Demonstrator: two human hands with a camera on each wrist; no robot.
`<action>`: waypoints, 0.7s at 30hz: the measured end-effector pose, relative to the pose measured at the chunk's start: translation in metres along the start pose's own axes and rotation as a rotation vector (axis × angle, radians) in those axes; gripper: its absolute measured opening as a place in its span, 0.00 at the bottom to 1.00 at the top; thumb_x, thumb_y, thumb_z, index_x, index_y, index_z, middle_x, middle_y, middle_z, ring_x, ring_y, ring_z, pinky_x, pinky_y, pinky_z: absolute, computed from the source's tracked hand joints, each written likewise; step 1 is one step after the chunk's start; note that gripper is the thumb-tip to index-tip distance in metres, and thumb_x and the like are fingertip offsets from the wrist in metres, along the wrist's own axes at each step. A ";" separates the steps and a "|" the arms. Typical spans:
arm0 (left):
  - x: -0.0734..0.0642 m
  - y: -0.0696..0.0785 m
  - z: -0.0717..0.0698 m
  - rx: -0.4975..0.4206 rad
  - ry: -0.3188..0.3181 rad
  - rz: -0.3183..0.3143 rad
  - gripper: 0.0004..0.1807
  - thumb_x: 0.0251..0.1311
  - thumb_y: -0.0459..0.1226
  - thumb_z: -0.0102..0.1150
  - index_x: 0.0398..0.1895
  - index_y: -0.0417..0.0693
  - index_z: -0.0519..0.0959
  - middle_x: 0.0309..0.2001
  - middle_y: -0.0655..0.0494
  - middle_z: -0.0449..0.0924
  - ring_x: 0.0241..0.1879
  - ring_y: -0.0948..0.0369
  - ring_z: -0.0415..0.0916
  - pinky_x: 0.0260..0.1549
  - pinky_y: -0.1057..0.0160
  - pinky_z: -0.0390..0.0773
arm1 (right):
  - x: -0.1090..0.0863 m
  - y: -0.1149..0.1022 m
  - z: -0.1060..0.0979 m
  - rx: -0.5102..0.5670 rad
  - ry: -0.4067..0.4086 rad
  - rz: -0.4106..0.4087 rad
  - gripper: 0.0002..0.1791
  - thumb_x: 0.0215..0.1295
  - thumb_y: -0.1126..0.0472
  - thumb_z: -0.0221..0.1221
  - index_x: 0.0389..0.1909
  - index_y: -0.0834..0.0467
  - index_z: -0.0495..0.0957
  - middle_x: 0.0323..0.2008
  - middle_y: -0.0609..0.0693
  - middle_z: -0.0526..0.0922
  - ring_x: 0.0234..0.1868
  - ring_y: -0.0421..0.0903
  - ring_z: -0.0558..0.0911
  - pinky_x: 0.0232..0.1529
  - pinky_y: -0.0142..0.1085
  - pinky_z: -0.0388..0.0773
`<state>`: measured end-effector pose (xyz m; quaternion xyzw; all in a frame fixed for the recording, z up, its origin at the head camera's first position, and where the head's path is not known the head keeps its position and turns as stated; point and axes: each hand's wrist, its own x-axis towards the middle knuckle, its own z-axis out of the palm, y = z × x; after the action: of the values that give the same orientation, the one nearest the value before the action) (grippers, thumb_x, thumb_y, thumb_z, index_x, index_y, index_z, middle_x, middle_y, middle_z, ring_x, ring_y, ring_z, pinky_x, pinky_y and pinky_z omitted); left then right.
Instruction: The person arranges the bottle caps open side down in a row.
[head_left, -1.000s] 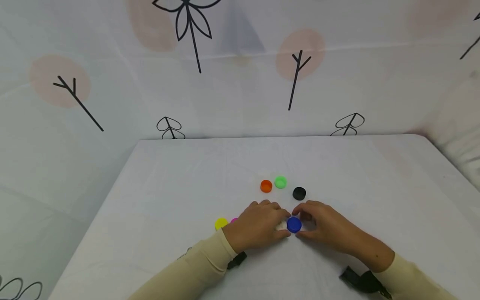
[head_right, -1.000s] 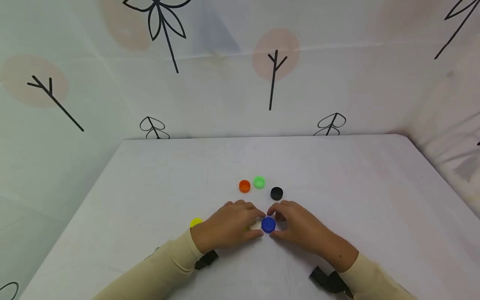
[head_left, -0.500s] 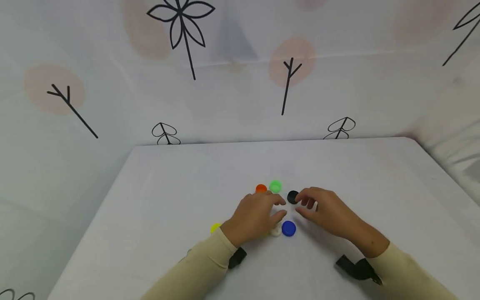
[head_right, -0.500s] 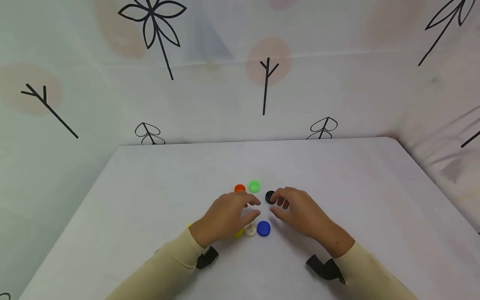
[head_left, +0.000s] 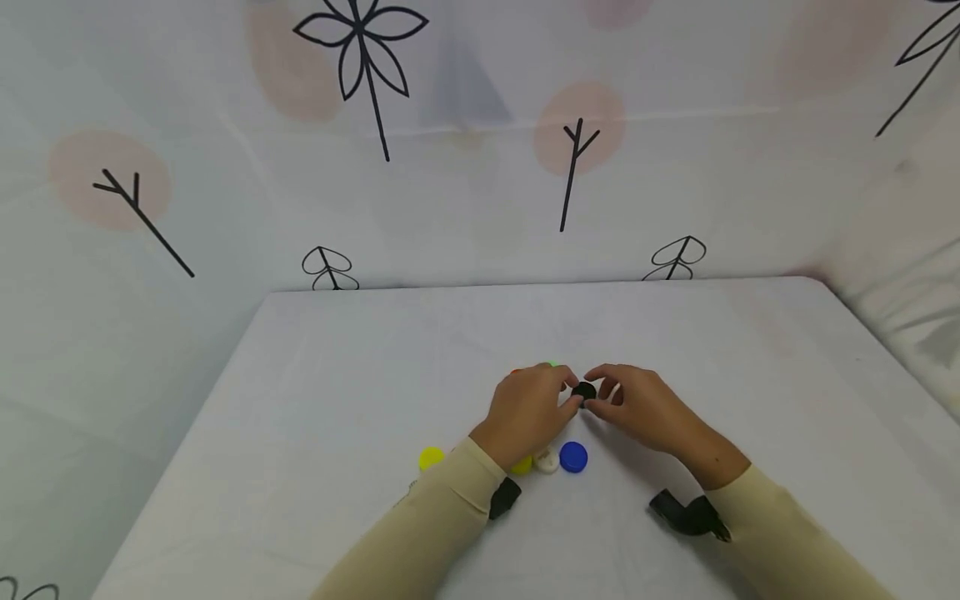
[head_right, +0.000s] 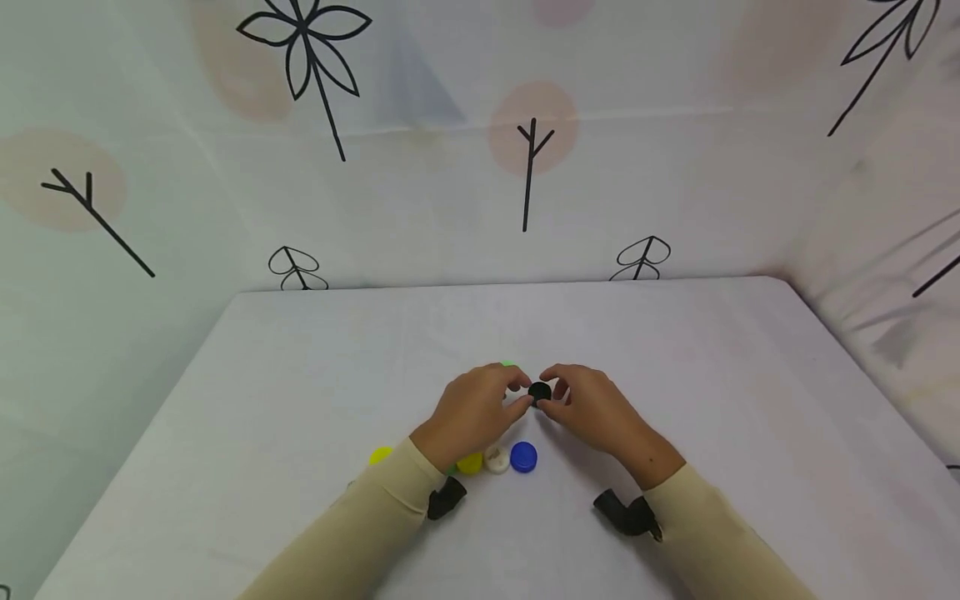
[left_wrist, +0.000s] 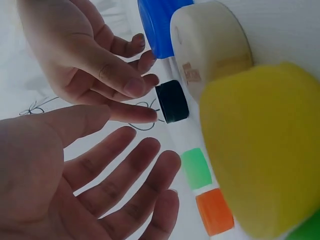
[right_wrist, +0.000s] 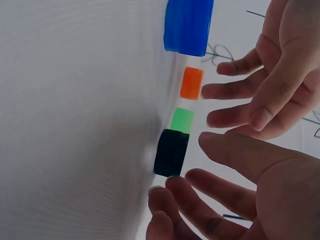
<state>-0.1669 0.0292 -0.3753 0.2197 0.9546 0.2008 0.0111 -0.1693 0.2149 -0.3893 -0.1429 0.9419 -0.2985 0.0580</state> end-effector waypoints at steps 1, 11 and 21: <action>0.001 0.001 0.001 -0.001 -0.013 -0.009 0.14 0.67 0.49 0.61 0.50 0.56 0.84 0.42 0.63 0.86 0.37 0.68 0.80 0.29 0.73 0.74 | 0.000 0.002 0.001 0.002 -0.008 0.000 0.20 0.64 0.60 0.66 0.55 0.63 0.79 0.34 0.50 0.84 0.33 0.42 0.79 0.33 0.34 0.77; 0.004 -0.003 0.007 -0.011 -0.089 -0.042 0.18 0.68 0.50 0.60 0.55 0.54 0.82 0.48 0.61 0.86 0.41 0.66 0.80 0.34 0.70 0.77 | 0.001 0.009 0.004 -0.006 -0.022 -0.039 0.19 0.62 0.63 0.66 0.53 0.62 0.79 0.32 0.48 0.84 0.31 0.40 0.79 0.32 0.34 0.77; 0.006 -0.006 0.012 0.038 -0.185 -0.061 0.20 0.70 0.51 0.57 0.58 0.55 0.81 0.51 0.59 0.84 0.47 0.63 0.79 0.42 0.65 0.79 | 0.001 0.009 0.008 0.026 -0.059 -0.036 0.18 0.61 0.64 0.68 0.51 0.59 0.79 0.33 0.48 0.83 0.33 0.41 0.79 0.35 0.34 0.78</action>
<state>-0.1736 0.0314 -0.3883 0.2081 0.9595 0.1610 0.1010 -0.1705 0.2168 -0.4011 -0.1680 0.9330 -0.3077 0.0819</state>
